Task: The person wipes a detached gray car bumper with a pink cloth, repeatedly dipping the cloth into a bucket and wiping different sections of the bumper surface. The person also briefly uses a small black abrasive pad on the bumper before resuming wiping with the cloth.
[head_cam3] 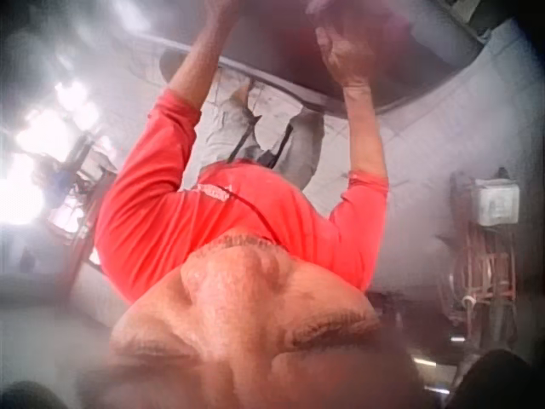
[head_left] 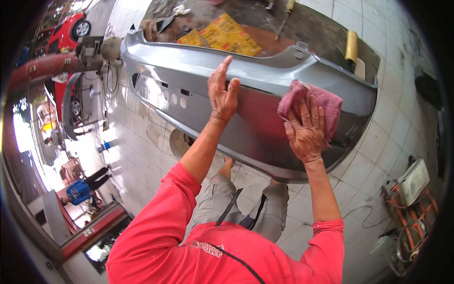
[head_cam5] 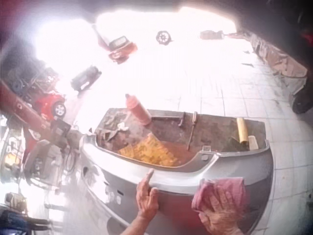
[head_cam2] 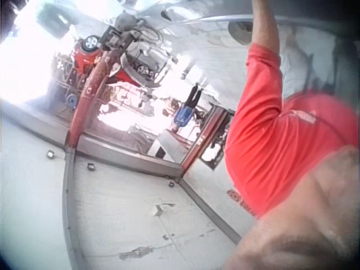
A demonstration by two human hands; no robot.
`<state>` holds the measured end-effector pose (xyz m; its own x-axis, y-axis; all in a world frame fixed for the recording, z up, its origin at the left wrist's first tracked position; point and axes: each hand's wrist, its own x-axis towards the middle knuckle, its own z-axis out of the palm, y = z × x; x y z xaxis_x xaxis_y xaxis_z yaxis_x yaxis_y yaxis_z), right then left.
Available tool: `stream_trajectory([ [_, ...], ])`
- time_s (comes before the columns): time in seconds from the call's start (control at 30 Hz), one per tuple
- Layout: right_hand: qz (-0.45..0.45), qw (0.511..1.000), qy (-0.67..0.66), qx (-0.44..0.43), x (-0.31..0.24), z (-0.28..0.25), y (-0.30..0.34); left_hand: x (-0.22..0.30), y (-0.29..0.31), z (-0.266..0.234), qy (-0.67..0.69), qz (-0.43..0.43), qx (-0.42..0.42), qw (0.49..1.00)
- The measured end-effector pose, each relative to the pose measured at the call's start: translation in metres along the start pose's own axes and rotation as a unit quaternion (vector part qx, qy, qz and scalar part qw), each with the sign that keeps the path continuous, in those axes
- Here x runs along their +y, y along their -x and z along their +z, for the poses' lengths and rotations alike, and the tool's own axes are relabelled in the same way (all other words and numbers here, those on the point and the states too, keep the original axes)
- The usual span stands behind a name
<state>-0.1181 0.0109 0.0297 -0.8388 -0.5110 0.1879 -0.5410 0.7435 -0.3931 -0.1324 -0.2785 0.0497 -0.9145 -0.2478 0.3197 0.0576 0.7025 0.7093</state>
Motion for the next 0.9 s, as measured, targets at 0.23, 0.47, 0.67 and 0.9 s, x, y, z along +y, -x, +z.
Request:
stream_trajectory([
  [0.23, -0.109, 0.989, 0.067, -0.074, -0.134, 0.061, -0.119, -0.008, 0.084, -0.100, 0.251, -0.091, 0.048, 0.962],
  [0.47, -0.296, 0.945, 0.122, -0.070, -0.263, 0.147, -0.212, -0.122, 0.258, -0.219, 0.088, -0.227, -0.041, 0.969],
  [0.67, -0.405, 0.889, 0.165, -0.132, -0.332, 0.208, -0.242, -0.206, 0.329, -0.292, 0.031, -0.342, -0.087, 0.935],
  [0.9, -0.261, 0.922, 0.065, -0.277, -0.317, 0.234, -0.213, -0.257, 0.391, -0.303, 0.141, -0.496, 0.021, 0.856],
])
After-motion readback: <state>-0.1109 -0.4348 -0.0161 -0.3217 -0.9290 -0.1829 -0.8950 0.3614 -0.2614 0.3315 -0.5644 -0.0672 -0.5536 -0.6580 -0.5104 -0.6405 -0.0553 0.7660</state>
